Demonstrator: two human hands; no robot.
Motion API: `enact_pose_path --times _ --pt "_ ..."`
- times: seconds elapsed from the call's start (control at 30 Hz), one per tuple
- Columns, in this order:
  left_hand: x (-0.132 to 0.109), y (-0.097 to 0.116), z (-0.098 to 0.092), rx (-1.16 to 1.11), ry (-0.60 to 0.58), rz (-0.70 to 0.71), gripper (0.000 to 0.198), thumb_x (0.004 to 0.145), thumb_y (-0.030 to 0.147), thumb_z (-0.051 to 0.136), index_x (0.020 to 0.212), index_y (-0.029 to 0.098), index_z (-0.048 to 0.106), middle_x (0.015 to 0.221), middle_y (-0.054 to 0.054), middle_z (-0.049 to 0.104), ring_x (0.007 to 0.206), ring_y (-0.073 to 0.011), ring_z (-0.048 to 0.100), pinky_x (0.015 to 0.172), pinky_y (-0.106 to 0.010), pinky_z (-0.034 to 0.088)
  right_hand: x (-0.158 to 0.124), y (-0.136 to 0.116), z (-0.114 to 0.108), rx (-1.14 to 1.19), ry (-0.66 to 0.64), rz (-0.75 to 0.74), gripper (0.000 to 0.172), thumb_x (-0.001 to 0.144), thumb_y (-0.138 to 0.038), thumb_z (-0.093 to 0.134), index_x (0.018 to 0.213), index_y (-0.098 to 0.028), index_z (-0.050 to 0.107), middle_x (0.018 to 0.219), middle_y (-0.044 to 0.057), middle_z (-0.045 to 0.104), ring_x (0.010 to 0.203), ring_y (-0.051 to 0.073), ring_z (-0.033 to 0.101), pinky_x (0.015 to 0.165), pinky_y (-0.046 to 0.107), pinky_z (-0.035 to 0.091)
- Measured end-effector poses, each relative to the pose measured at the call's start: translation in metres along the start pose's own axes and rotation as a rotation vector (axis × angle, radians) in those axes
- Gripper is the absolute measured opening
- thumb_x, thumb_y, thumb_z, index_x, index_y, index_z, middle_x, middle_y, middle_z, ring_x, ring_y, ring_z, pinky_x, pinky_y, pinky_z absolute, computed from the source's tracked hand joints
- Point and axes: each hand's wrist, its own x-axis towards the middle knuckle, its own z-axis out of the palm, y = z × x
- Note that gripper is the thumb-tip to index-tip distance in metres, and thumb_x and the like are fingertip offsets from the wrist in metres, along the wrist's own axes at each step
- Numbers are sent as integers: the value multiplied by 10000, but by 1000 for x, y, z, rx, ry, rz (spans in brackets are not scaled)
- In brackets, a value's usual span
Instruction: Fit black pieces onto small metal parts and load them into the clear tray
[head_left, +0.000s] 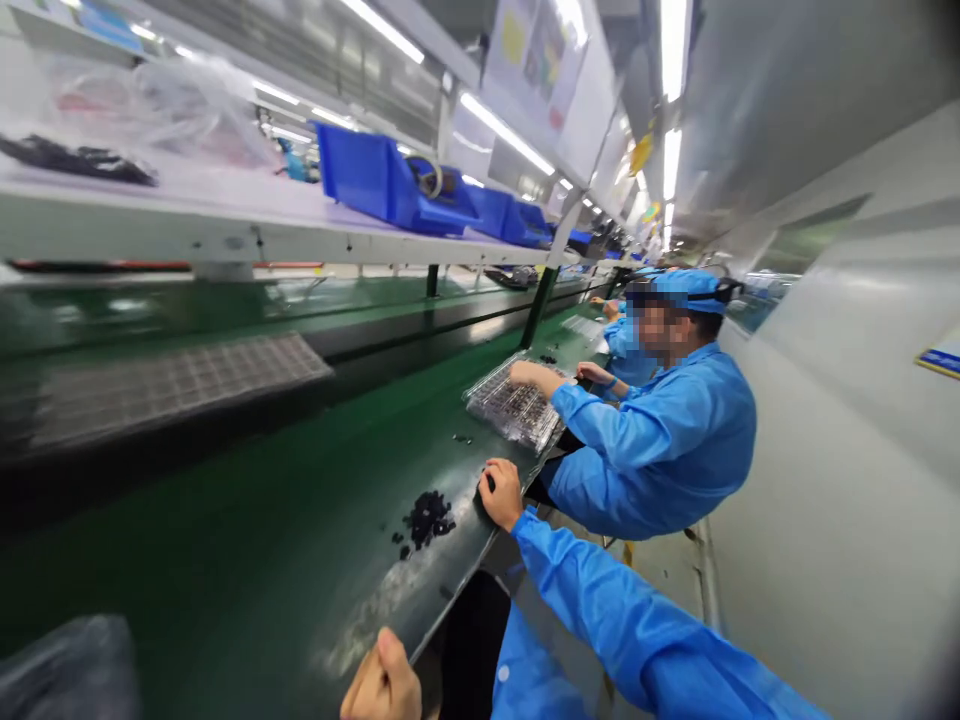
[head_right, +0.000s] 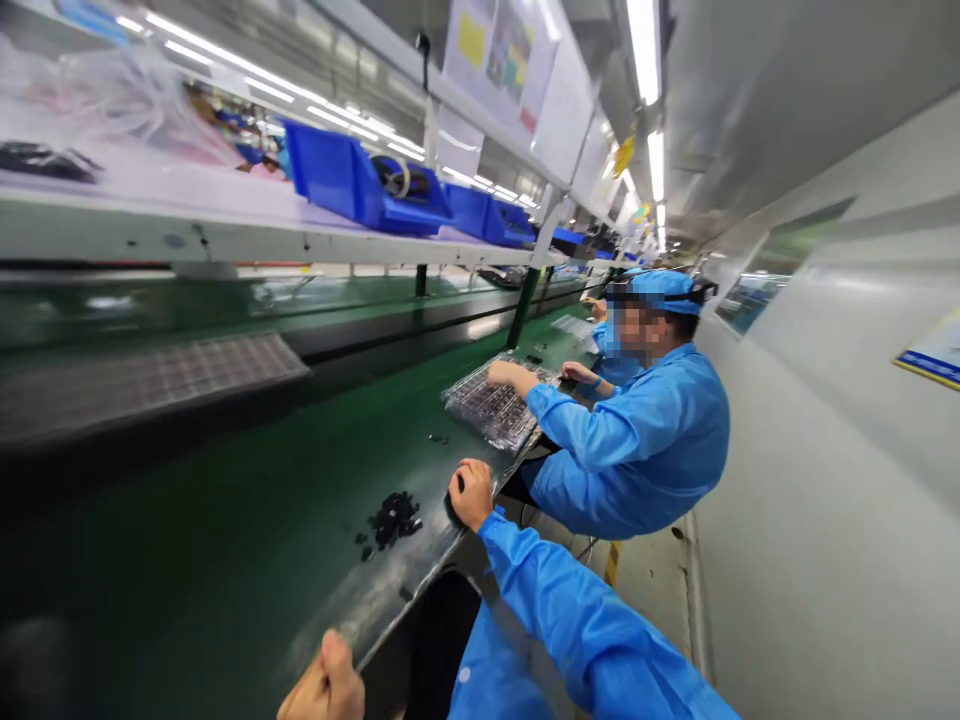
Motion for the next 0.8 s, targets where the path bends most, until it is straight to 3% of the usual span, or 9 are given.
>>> enact_pose_path --times 0.07,0.2,0.27,0.37,0.53,0.67,0.8 --pt "-1 0 3 20 46 90 421 896 350 568 490 238 564 491 -40 572 473 -200 562 559 -337 471 -1 2 -2 36 -62 13 162 890 -176 529 837 -177 682 1036 127 719 1059 251 624 998 420 439" --pt "-1 5 8 116 50 189 424 923 312 544 508 233 504 484 -5 507 453 -160 488 560 -311 428 5 -2 -8 149 -183 22 164 882 -185 524 848 -170 683 1032 142 705 1054 273 606 984 445 432" --pt "2 11 10 166 45 141 442 926 334 554 509 223 457 488 16 453 457 -141 437 548 -298 388 14 -8 -10 219 -291 11 169 883 -186 522 854 -168 687 972 135 705 991 267 616 936 425 452" --pt "17 26 8 148 65 -53 465 930 425 546 537 221 405 500 36 395 480 -126 399 530 -272 358 38 -22 -3 339 -578 -27 168 895 -178 536 881 -164 703 813 77 703 773 201 624 771 319 483" --pt "86 55 -3 15 94 -317 269 819 475 593 778 211 567 588 28 548 502 -134 491 503 -245 388 88 -51 40 473 -1036 -80 116 804 -87 641 853 -143 730 657 -9 673 612 119 587 621 219 420" --pt "155 64 -3 56 159 -340 216 765 396 625 768 181 599 634 2 594 526 -125 523 514 -230 397 122 -70 65 538 -1314 -154 126 746 -41 678 800 -133 746 582 -39 647 552 96 565 590 205 397" --pt "205 52 -8 124 266 -349 148 777 308 622 757 161 618 662 -6 621 547 -120 534 534 -225 402 145 -80 76 589 -1501 -277 115 713 -34 723 725 -146 742 530 -60 612 505 90 517 572 215 387"
